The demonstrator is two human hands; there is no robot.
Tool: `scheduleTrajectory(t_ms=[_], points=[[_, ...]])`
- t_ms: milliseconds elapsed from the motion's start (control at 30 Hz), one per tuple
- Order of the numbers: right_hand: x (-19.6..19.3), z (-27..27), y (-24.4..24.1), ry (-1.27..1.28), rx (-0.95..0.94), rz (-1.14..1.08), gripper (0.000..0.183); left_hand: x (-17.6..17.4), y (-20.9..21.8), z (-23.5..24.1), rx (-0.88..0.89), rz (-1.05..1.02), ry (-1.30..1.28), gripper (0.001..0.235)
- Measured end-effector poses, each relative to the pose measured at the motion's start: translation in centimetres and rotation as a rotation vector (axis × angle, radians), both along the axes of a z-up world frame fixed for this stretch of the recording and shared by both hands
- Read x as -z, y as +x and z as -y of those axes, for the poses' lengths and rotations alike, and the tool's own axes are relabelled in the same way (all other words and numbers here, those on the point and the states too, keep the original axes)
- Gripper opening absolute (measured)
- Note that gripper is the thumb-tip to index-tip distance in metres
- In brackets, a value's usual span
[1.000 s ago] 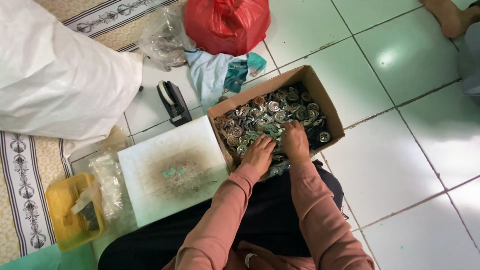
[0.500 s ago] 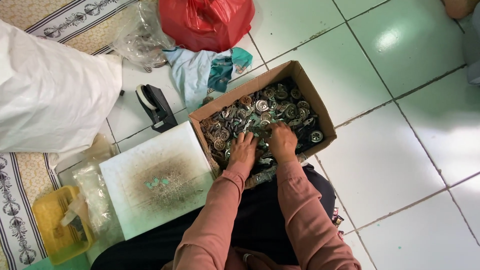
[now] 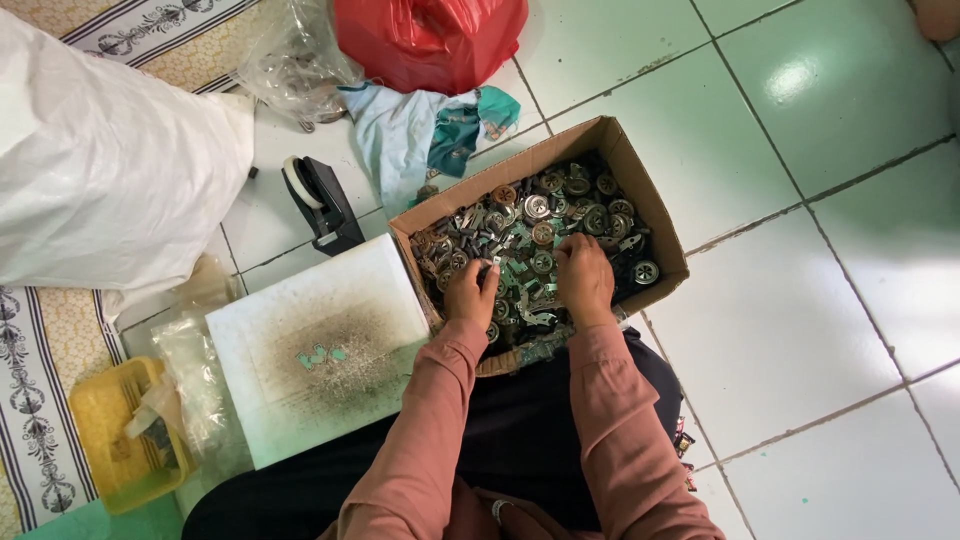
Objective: Sorting small metal fasteners from a cardboard box and packaging them into small plastic bags on a tiled floor.
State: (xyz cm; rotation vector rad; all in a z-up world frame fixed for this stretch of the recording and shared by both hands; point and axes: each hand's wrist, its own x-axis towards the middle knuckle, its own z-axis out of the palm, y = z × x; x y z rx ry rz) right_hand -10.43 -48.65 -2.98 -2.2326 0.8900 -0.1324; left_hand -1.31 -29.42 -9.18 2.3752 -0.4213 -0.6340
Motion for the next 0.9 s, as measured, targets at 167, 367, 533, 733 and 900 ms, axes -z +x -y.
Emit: scheduleTrajectory(t_ms=[167,367,533,733,900], points=[[-0.1,0.3,0.2,0.327,-0.037,0.121,0.017,-2.6,-0.1,0.8,-0.204,-0.285,-0.381,0.024],[1.2,0.6,0.8,0.567,-0.047,0.264,0.025,-0.3,0.2,0.7,-0.298,-0.322,-0.544,0.017],[0.7,0.3,0.7,0.632,-0.089,0.245,0.033,-0.3,-0.1,0.8,-0.236,-0.295,-0.586,0.028],[-2.3,-0.6,1.1,0.288,-0.259,0.17,0.021,-1.2,-0.4,0.5,0.04,0.133,-0.273,0.045],[-0.6,-1.2,0.8,-0.01,-0.415,-0.144,0.044,1.6,-1.3,0.2,0.423,0.483,0.261,0.027]])
